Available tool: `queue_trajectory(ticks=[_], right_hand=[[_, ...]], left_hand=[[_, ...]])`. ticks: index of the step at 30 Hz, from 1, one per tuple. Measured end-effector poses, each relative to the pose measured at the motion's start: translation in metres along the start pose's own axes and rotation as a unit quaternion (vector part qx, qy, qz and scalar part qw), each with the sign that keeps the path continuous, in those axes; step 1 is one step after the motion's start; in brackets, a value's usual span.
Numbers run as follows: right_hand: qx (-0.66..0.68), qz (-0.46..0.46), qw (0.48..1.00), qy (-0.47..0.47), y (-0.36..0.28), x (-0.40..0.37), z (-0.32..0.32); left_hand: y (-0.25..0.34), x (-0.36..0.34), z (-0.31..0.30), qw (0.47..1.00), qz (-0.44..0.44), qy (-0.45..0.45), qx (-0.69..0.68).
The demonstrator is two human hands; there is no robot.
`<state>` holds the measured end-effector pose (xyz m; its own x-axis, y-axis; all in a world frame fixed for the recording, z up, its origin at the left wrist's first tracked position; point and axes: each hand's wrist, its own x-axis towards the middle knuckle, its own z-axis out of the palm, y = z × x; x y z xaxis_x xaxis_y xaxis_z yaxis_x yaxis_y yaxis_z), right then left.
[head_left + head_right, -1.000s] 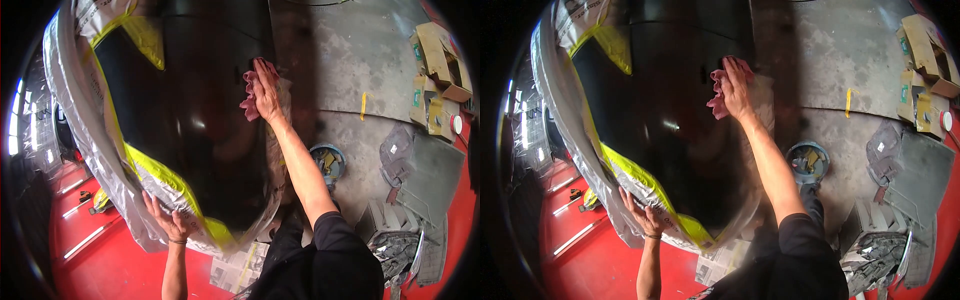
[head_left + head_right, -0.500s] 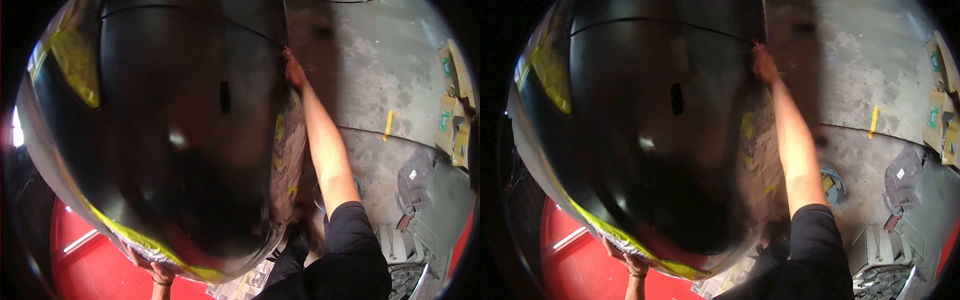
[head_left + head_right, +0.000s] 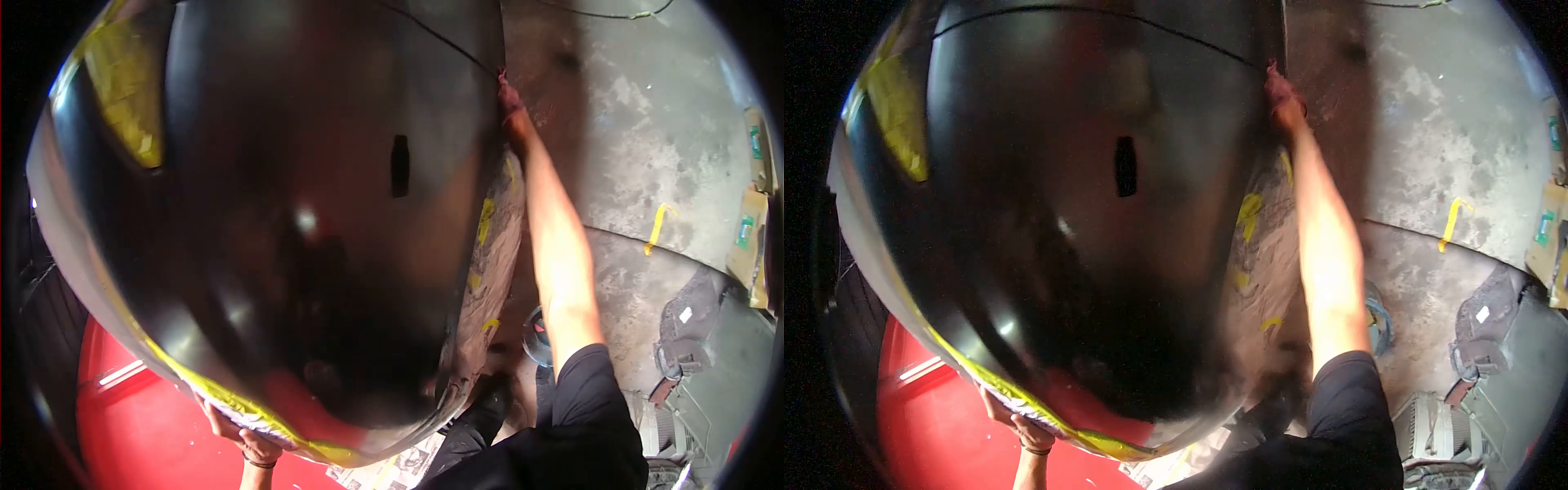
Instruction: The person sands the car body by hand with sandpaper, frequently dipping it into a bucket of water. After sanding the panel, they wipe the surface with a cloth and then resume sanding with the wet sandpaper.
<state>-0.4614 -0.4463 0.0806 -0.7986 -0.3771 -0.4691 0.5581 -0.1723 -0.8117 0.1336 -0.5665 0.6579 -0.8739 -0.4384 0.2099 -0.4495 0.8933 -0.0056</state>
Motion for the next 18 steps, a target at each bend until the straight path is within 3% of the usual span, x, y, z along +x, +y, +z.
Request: queue_trajectory(ticks=[1,4,9,12,13,15,16,17,18], right_hand=[[-0.009,0.003,0.999,0.037,-0.021,-0.028,0.015],[-0.071,-0.13,0.981,0.124,-0.062,-0.146,0.058],[-0.18,-0.319,0.917,0.159,-0.119,-0.343,0.113],[-0.217,-0.373,0.883,0.185,-0.158,-0.357,0.135],[-0.276,-0.426,0.838,0.201,-0.169,-0.342,0.139],[-0.224,-0.38,0.876,0.194,-0.209,-0.317,0.155],[-0.213,-0.435,0.853,0.194,-0.232,-0.307,0.165],[-0.248,-0.511,0.795,0.214,-0.252,-0.294,0.176],[-0.284,-0.504,0.786,0.219,-0.278,-0.298,0.19]], left_hand=[[0.003,0.009,0.002,1.0,0.029,-0.005,0.001],[0.021,0.033,0.001,0.996,0.081,-0.031,-0.007],[0.029,0.046,0.001,0.992,0.101,-0.023,-0.073],[0.029,0.049,-0.001,0.99,0.121,-0.028,-0.066],[0.025,0.047,0.0,0.99,0.126,-0.02,-0.062],[0.029,0.047,-0.006,0.991,0.114,-0.033,-0.055],[0.028,0.046,-0.005,0.992,0.113,-0.036,-0.047],[0.029,0.047,-0.006,0.992,0.114,-0.035,-0.048],[0.03,0.047,-0.006,0.992,0.115,-0.029,-0.045]])
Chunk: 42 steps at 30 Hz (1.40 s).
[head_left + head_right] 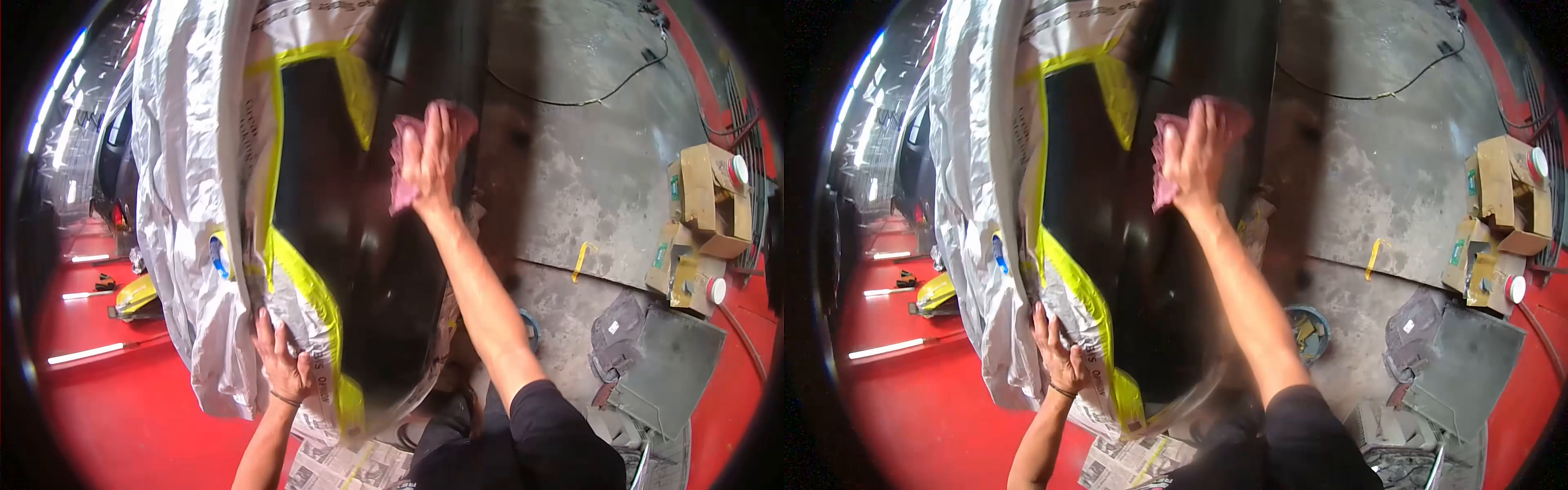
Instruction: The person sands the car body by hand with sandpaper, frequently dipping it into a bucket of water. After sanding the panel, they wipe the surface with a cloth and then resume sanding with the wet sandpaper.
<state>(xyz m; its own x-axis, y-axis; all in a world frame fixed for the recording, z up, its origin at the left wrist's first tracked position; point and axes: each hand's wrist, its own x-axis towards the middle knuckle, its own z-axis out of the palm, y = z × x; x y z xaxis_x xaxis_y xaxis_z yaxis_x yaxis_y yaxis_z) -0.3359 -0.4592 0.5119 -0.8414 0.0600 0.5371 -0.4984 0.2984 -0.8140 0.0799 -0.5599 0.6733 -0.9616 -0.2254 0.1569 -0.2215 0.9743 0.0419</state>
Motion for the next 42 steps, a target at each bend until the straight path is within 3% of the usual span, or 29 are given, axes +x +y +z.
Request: queue_trajectory(ticks=[4,5,6,7,8,10,13,15,16,21,24,27,29,33,35,37,39,40,42], right_hand=[[0.035,-0.152,0.988,-0.001,0.001,0.087,0.043],[0.04,-0.149,0.988,-0.016,0.003,0.103,0.049],[-0.101,-0.219,0.969,0.058,-0.006,0.112,0.044],[-0.127,-0.347,0.929,-0.031,0.027,0.117,0.047],[0.009,-0.268,0.963,-0.033,0.023,0.109,0.051],[-0.022,-0.217,0.975,-0.029,0.009,0.072,0.039],[-0.107,-0.337,0.935,-0.016,-0.012,0.003,0.004],[-0.012,-0.183,0.983,-0.026,-0.069,-0.06,-0.03],[-0.024,-0.209,0.977,0.023,-0.095,-0.091,-0.049],[0.01,0.004,0.993,-0.118,-0.158,-0.31,-0.143],[0.036,0.065,0.981,-0.18,-0.172,-0.408,-0.186],[0.015,0.08,0.981,-0.179,-0.164,-0.4,-0.189],[-0.018,0.082,0.986,-0.141,-0.146,-0.352,-0.164],[-0.063,0.005,0.998,0.003,-0.045,-0.223,-0.083],[-0.004,0.132,0.991,-0.026,0.022,-0.164,-0.04],[-0.063,0.14,0.976,-0.155,0.08,-0.105,-0.022],[0.052,0.283,0.927,-0.241,0.124,-0.084,-0.011],[0.185,0.415,0.858,-0.238,0.132,-0.075,-0.01],[0.147,0.442,0.858,-0.218,0.09,-0.081,-0.033]], left_hand=[[-0.006,-0.003,0.002,1.0,0.002,0.014,-0.007],[-0.005,-0.003,0.003,1.0,-0.011,0.012,-0.002],[-0.003,-0.006,0.002,1.0,-0.028,0.002,0.0],[-0.001,-0.006,0.0,1.0,-0.024,0.004,0.004],[0.0,-0.003,-0.001,1.0,-0.018,0.011,0.006],[0.0,-0.003,0.002,0.999,-0.015,0.034,0.006],[0.002,-0.005,0.005,0.997,-0.005,0.079,0.007],[0.005,-0.004,0.006,0.995,-0.001,0.101,0.007],[0.005,-0.005,0.007,0.993,0.006,0.113,0.009],[0.005,-0.011,0.014,0.993,0.019,0.117,0.016],[0.006,-0.012,0.013,0.993,0.019,0.115,0.025],[0.005,-0.012,0.016,0.993,0.007,0.114,0.031],[0.007,-0.01,0.014,0.993,0.004,0.115,0.032],[0.01,-0.007,0.013,0.993,0.002,0.112,0.027],[0.01,-0.003,0.012,0.993,0.003,0.115,0.024],[0.01,-0.002,0.013,0.993,-0.003,0.116,0.018],[0.008,0.004,0.016,0.992,0.011,0.127,0.004],[0.008,0.005,0.016,0.992,0.017,0.126,0.02],[0.011,0.007,0.017,0.991,0.025,0.128,0.021]])
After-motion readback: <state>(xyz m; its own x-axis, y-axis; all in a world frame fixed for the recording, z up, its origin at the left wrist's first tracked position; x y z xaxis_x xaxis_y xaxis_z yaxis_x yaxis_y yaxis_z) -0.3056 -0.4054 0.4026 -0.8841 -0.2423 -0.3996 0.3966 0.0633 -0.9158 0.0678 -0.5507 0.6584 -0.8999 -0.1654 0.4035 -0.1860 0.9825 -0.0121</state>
